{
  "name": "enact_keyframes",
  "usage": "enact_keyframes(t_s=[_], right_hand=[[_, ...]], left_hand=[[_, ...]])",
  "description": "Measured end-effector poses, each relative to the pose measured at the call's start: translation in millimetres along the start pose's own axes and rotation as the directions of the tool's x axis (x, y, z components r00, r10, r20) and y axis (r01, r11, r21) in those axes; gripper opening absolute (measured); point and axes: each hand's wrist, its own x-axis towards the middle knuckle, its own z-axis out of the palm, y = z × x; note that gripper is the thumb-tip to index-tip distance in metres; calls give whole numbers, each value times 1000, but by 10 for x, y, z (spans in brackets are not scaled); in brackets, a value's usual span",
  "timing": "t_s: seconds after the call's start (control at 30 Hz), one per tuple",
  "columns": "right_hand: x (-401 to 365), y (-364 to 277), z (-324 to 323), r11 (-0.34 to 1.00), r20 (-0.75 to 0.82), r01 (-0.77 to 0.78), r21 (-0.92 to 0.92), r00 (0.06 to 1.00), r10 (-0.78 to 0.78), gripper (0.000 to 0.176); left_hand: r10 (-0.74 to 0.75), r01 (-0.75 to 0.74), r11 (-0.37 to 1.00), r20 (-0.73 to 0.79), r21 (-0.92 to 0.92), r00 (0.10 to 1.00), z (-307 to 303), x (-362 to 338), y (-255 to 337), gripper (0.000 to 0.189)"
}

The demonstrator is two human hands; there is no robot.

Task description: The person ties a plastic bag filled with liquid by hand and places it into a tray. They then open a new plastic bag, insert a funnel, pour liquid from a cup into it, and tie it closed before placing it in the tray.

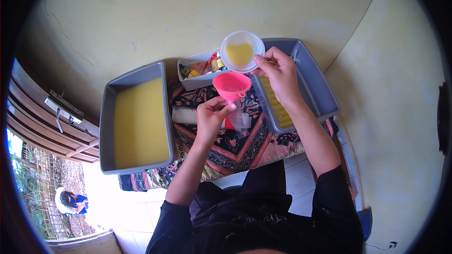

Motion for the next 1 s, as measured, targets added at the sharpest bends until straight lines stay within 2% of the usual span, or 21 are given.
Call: enact_keyframes(t_s=[0.03,0.1,0.23,0.3,0.43,0.5,0.7,0.83,1.0], right_hand=[[-17,-20,-4,1000,-2,2,0,1000,-2,18],[-51,-65,-7,974,-12,183,-131,982,-186,20],[-100,-158,-15,965,-35,211,-153,975,-219,21],[-114,-150,-58,924,-34,236,-300,966,-257,21],[-148,-179,-35,921,-74,315,-230,938,-339,19],[-156,-174,-42,889,-69,425,-173,895,-441,18],[-226,-306,-78,800,-43,502,-329,838,-544,17],[-291,-387,-66,776,-38,513,-366,825,-564,18],[-332,-357,-95,676,-25,537,-504,773,-633,21]], left_hand=[[1,-1,1000,2,1,1000,27,5,39,24],[7,-6,1000,35,-20,999,72,12,102,23],[27,-23,998,62,-59,998,123,53,114,22],[32,-29,998,61,-52,998,150,51,168,22],[37,-34,999,77,-32,996,194,56,256,22],[39,-34,997,82,-65,996,214,59,262,22],[50,-45,998,97,-52,994,256,38,370,24],[68,-65,997,100,-33,993,263,17,382,24],[63,-63,998,77,-6,995,253,-10,368,24]])
